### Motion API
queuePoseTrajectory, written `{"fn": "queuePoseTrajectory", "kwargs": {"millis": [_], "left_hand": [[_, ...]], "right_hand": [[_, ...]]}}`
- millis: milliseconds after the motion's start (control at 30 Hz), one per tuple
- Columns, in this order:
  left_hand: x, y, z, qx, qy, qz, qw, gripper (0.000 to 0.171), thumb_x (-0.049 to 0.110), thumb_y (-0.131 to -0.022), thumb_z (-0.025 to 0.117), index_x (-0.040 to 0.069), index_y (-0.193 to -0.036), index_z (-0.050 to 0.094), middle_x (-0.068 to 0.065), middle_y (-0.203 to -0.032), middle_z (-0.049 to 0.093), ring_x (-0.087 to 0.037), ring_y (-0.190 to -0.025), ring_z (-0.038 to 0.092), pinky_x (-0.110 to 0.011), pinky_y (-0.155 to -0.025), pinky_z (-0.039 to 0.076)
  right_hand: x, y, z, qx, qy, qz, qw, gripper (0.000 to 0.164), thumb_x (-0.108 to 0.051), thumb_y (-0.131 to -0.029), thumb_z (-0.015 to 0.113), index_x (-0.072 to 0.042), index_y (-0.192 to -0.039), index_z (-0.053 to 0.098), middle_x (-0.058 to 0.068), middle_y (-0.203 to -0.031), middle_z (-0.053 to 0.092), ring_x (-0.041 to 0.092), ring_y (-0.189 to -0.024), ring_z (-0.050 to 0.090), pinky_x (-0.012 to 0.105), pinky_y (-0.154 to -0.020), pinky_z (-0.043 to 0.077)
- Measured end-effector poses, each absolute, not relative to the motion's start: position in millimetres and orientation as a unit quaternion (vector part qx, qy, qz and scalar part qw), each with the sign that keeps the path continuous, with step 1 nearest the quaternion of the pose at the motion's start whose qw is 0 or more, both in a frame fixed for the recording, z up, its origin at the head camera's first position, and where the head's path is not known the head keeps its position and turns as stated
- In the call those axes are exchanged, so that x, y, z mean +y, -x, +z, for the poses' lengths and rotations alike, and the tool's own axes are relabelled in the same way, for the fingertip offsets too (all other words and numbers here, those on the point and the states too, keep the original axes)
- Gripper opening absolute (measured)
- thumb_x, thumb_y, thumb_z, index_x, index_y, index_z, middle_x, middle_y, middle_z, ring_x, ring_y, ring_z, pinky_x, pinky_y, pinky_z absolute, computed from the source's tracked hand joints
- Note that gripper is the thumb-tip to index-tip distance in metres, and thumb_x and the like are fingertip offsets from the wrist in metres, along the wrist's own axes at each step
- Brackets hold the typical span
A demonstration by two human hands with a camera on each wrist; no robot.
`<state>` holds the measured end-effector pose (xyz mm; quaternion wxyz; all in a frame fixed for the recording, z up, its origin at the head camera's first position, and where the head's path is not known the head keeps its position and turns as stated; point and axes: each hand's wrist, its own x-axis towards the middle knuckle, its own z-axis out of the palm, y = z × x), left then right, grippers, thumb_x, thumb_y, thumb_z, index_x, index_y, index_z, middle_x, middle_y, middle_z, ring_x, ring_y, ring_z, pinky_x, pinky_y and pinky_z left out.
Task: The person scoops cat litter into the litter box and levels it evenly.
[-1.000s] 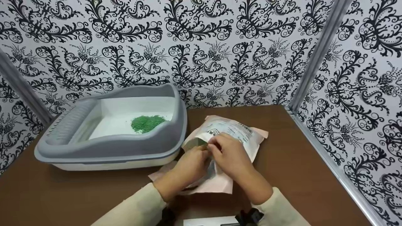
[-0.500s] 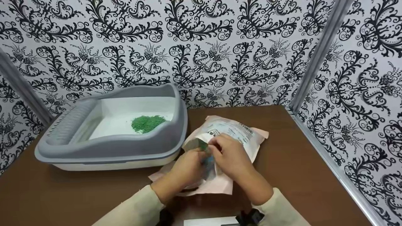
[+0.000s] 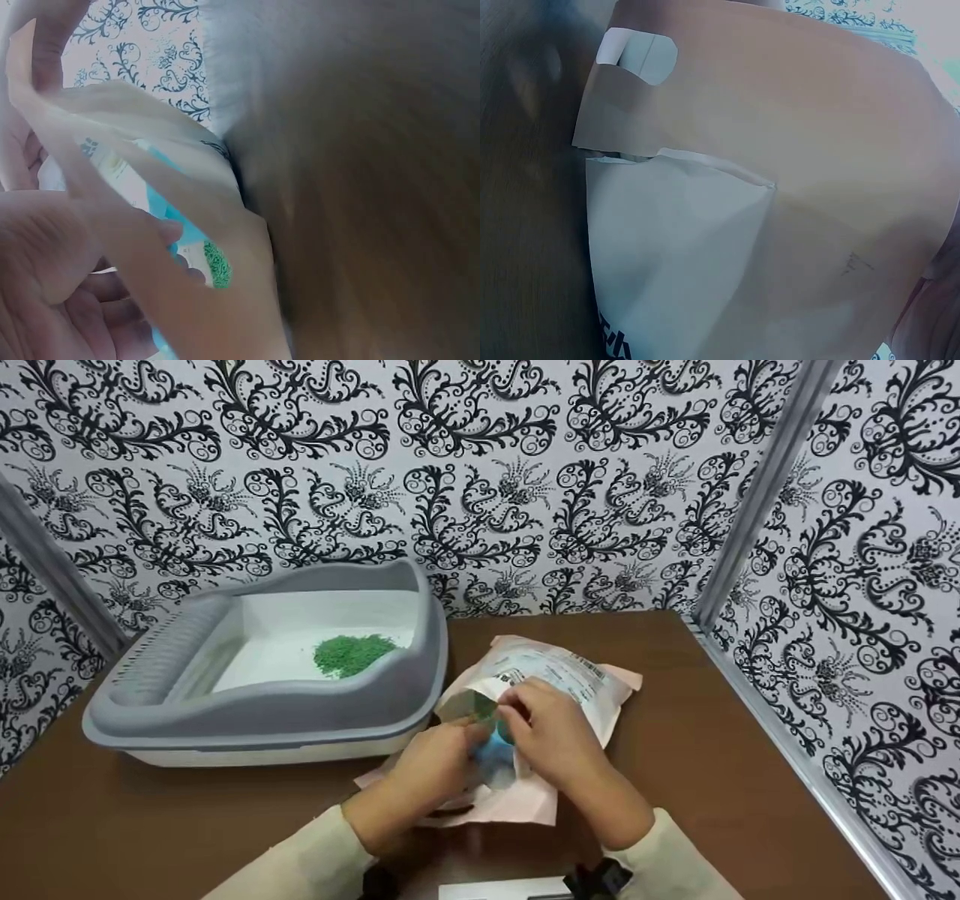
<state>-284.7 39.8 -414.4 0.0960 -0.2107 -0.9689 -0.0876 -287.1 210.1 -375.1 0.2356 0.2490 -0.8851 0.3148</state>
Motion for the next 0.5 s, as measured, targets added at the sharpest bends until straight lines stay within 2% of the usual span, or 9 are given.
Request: {"fn": "queuePoseTrajectory", "kwargs": {"millis": [100, 233, 500], "left_hand": [[32.5, 280.7, -415.0, -0.969, 0.21, -0.086, 0.099, 0.009, 0.017, -0.085, 0.065, 0.017, -0.094, 0.067, 0.002, -0.089, 0.067, -0.017, -0.081, 0.065, -0.036, -0.067, 0.055], [21.4, 274.7, -414.3, -0.968, 0.21, -0.083, 0.109, 0.006, 0.016, -0.084, 0.065, 0.015, -0.09, 0.066, 0.001, -0.084, 0.065, -0.018, -0.078, 0.064, -0.036, -0.065, 0.054], [0.7, 263.3, -416.1, -0.965, 0.21, -0.085, 0.136, 0.01, 0.012, -0.077, 0.068, 0.013, -0.085, 0.063, -0.003, -0.079, 0.064, -0.021, -0.074, 0.064, -0.039, -0.058, 0.051]], "right_hand": [[210.3, 287.3, -375.0, -0.885, -0.25, 0.314, 0.236, 0.008, -0.01, -0.083, 0.072, -0.016, -0.089, 0.07, -0.012, -0.084, 0.065, 0.003, -0.073, 0.059, 0.021, -0.065, 0.05], [210.3, 287.4, -374.2, -0.887, -0.249, 0.311, 0.232, 0.008, -0.01, -0.084, 0.072, -0.015, -0.089, 0.07, -0.011, -0.085, 0.065, 0.003, -0.074, 0.058, 0.021, -0.065, 0.05], [209.2, 286.6, -373.9, -0.889, -0.244, 0.325, 0.213, 0.011, -0.008, -0.084, 0.071, -0.019, -0.089, 0.069, -0.012, -0.085, 0.064, 0.004, -0.075, 0.058, 0.022, -0.065, 0.051]]}}
